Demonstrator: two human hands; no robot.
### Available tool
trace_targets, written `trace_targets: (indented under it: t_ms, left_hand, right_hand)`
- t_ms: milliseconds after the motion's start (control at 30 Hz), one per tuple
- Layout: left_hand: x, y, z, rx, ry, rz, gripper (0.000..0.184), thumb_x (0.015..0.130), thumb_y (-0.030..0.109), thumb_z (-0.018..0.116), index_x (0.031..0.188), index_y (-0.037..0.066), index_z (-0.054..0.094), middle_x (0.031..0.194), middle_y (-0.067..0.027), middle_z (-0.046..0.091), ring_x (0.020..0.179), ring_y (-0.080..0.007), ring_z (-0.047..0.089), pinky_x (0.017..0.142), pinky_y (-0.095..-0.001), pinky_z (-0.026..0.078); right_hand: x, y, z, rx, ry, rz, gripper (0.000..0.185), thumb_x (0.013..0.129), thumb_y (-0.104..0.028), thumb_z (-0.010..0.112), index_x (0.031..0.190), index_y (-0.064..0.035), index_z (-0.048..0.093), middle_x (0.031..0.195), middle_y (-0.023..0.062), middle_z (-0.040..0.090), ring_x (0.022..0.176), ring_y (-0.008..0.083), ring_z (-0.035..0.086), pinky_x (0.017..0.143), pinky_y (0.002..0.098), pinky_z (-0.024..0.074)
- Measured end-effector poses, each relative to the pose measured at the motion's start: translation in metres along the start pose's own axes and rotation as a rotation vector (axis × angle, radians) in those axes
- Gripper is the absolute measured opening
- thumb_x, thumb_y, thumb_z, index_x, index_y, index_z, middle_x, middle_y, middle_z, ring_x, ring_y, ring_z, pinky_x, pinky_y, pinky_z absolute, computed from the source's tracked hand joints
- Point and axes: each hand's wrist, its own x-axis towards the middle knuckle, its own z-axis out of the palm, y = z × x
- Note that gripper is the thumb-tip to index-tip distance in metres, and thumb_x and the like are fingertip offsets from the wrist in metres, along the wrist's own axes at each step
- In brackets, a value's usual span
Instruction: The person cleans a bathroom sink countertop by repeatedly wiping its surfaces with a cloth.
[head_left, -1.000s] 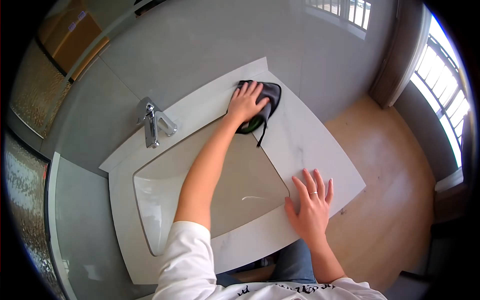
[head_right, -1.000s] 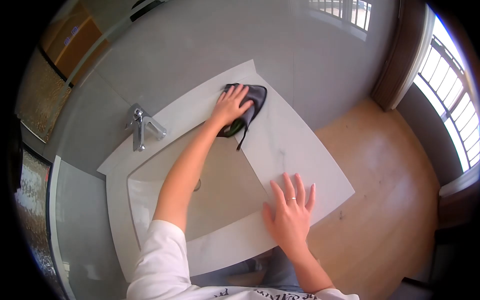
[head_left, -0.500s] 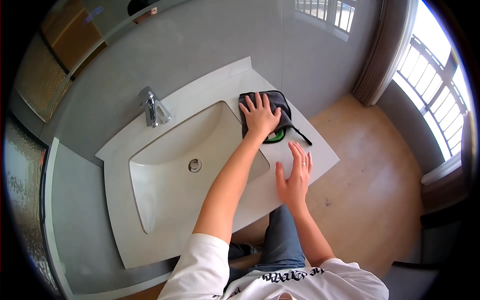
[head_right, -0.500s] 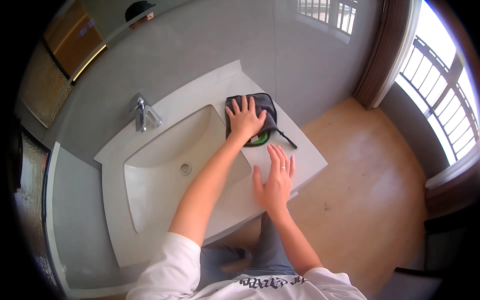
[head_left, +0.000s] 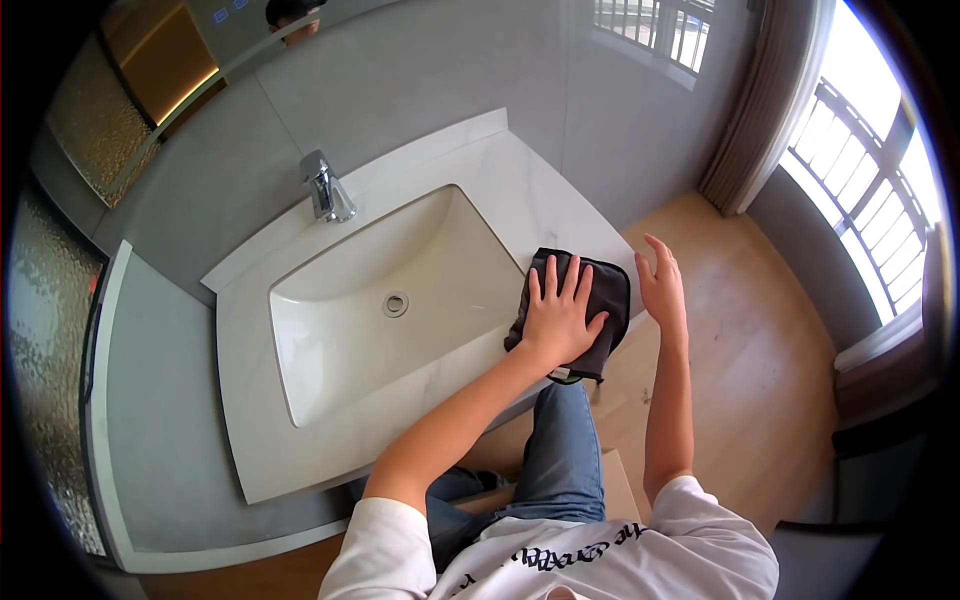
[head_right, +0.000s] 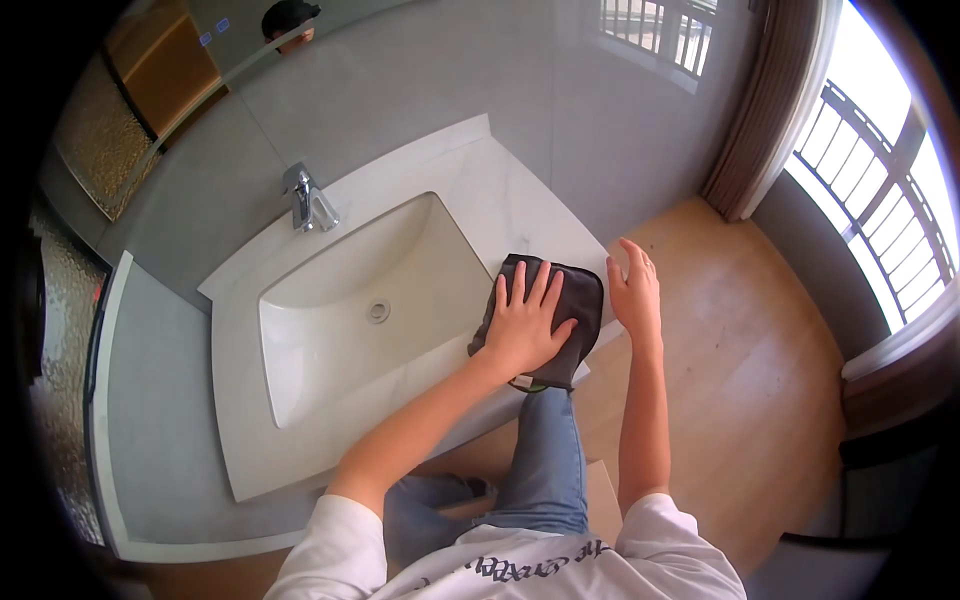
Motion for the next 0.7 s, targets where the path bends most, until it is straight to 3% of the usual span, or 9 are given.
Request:
trace_targets:
  t_ms: [200,300,533,700]
  left_hand:
    - [0.037,-0.023,0.016,-0.042,0.052,-0.002,0.070,0.092,0.049,0.052,0.145,0.003,0.041,0.152,-0.0188,0.034,0.140,-0.0439,0.030,0.114,-0.0570,0.023]
    - [0.063,-0.043,0.022,-0.018,0.045,-0.077,0.069,0.093,0.050,0.051,0.145,0.005,0.041,0.153,-0.0175,0.035,0.141,-0.0424,0.029,0.115,-0.0547,0.022]
    - [0.127,-0.128,0.029,0.083,-0.034,-0.285,0.070,0.094,0.056,0.042,0.149,0.012,0.037,0.157,-0.0125,0.030,0.144,-0.0379,0.025,0.118,-0.0503,0.017]
    - [0.170,-0.191,0.034,0.132,-0.087,-0.394,0.070,0.095,0.059,0.038,0.151,0.016,0.033,0.159,-0.0095,0.026,0.146,-0.0346,0.023,0.118,-0.0498,0.017]
  right_hand:
    - [0.005,0.006,0.026,-0.398,-0.127,0.061,0.045,0.097,-0.036,0.049,0.131,-0.0062,0.054,0.127,0.0165,0.061,0.121,0.0320,0.055,0.098,0.0431,0.0438]
    - [0.002,-0.007,0.023,-0.413,-0.113,0.134,0.047,0.098,-0.038,0.047,0.132,-0.0071,0.054,0.124,0.0147,0.063,0.120,0.0303,0.056,0.096,0.0425,0.0449]
    - [0.002,-0.013,0.021,-0.410,-0.141,0.168,0.046,0.097,-0.037,0.049,0.132,-0.0076,0.054,0.120,0.0127,0.066,0.116,0.0289,0.058,0.095,0.0411,0.0457]
    - [0.002,-0.027,0.015,-0.375,-0.140,0.225,0.038,0.092,-0.030,0.056,0.123,-0.0088,0.062,0.113,0.0081,0.069,0.107,0.0249,0.062,0.090,0.0381,0.0483]
